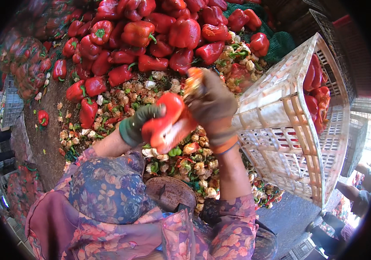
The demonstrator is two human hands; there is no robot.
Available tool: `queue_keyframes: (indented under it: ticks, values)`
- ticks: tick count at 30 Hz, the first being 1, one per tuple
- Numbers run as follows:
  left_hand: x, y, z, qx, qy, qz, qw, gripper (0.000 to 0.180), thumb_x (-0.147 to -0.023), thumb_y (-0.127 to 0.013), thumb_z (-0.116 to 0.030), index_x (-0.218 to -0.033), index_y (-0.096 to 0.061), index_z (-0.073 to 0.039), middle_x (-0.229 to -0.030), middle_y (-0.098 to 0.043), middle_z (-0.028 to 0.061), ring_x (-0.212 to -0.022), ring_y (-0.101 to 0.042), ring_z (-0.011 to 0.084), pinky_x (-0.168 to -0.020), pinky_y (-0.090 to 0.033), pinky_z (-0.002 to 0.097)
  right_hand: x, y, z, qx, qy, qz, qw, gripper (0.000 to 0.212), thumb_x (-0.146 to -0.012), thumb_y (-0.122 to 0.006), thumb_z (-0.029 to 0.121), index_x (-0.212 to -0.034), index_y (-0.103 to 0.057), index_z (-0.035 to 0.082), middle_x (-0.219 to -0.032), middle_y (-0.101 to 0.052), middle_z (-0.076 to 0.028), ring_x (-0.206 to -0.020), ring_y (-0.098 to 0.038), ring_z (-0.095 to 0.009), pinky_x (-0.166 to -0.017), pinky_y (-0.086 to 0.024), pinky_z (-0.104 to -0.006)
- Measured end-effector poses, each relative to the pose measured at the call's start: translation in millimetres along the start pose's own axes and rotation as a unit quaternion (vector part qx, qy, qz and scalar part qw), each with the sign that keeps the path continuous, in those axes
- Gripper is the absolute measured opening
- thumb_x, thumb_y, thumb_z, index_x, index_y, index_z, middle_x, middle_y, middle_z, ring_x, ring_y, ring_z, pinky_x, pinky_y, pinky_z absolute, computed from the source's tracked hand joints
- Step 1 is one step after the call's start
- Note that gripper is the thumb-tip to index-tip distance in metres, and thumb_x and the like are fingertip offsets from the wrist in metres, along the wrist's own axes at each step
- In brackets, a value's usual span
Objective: The person is using a curved knife to remove the cores and stems from red bell peppers, placing the processed peppers into a plastic crate.
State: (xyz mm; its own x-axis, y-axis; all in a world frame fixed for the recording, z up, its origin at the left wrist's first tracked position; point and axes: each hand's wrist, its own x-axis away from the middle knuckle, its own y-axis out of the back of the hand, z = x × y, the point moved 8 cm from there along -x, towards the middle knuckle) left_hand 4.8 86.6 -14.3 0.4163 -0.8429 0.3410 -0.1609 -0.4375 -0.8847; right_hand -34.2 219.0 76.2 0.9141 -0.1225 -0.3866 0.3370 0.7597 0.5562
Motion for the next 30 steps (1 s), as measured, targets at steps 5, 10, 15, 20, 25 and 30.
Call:
queue_keyframes:
  ticks: [5,10,15,20,25,30]
  values:
    - [17.8,10.7,-29.7,0.070,-0.146,0.004,0.987,0.064,-0.082,-0.066,-0.035,-0.129,-0.043,0.001,-0.126,-0.053,0.0149,-0.117,-0.052,0.0266,-0.102,-0.040,0.0396,6.1,-7.8,-64.5,0.269,-0.221,0.162,0.923,0.052,-0.076,-0.063,0.007,-0.127,-0.050,0.011,-0.091,-0.067,-0.018,-0.084,-0.066,-0.033,-0.074,-0.050,-0.0404]
    - [17.8,-1.3,-53.2,-0.131,-0.242,-0.035,0.961,0.082,-0.077,-0.069,-0.048,-0.138,-0.033,-0.004,-0.134,-0.046,0.0114,-0.125,-0.044,0.0224,-0.104,-0.037,0.0379,52.6,-56.1,-4.2,-0.519,-0.398,0.092,0.751,0.050,-0.077,-0.063,0.007,-0.125,-0.050,0.004,-0.107,-0.060,-0.004,-0.089,-0.060,-0.015,-0.071,-0.049,-0.0266]
    - [82.8,23.4,-104.2,-0.428,-0.490,-0.129,0.748,0.063,-0.078,-0.073,-0.033,-0.129,-0.049,-0.005,-0.132,-0.048,0.0136,-0.128,-0.041,0.0240,-0.105,-0.034,0.0370,83.7,-22.6,-15.7,-0.564,-0.366,0.129,0.729,0.041,-0.084,-0.059,0.018,-0.122,-0.047,0.005,-0.110,-0.059,-0.009,-0.091,-0.058,-0.018,-0.074,-0.049,-0.0265]
    - [250.5,202.3,-132.4,-0.685,-0.075,-0.664,0.289,0.100,-0.059,-0.080,-0.035,-0.139,-0.027,-0.008,-0.131,-0.042,0.0233,-0.121,-0.042,0.0364,-0.100,-0.037,0.0406,20.4,65.0,21.3,-0.895,-0.242,0.062,0.370,0.059,-0.091,-0.046,0.027,-0.140,-0.025,0.001,-0.131,-0.045,-0.021,-0.077,-0.048,-0.016,-0.067,-0.047,-0.0252]
    - [267.0,267.2,-129.5,-0.647,-0.050,-0.674,0.354,0.100,-0.052,-0.082,-0.033,-0.135,-0.030,-0.012,-0.127,-0.046,0.0228,-0.118,-0.045,0.0385,-0.097,-0.039,0.0429,24.0,-14.6,22.5,-0.578,-0.365,0.091,0.724,0.036,-0.091,-0.053,0.026,-0.116,-0.049,0.000,-0.098,-0.057,-0.012,-0.046,-0.041,-0.005,-0.038,-0.035,-0.0174]
    - [282.5,262.6,-131.7,-0.569,-0.139,-0.654,0.478,0.086,-0.047,-0.085,-0.028,-0.121,-0.045,-0.014,-0.113,-0.057,0.0145,-0.102,-0.057,0.0296,-0.089,-0.046,0.0390,86.1,-107.9,-5.8,-0.394,-0.458,0.227,0.764,0.007,-0.087,-0.059,0.011,-0.092,-0.059,0.007,-0.065,-0.058,0.000,-0.048,-0.047,-0.005,-0.039,-0.035,-0.0191]
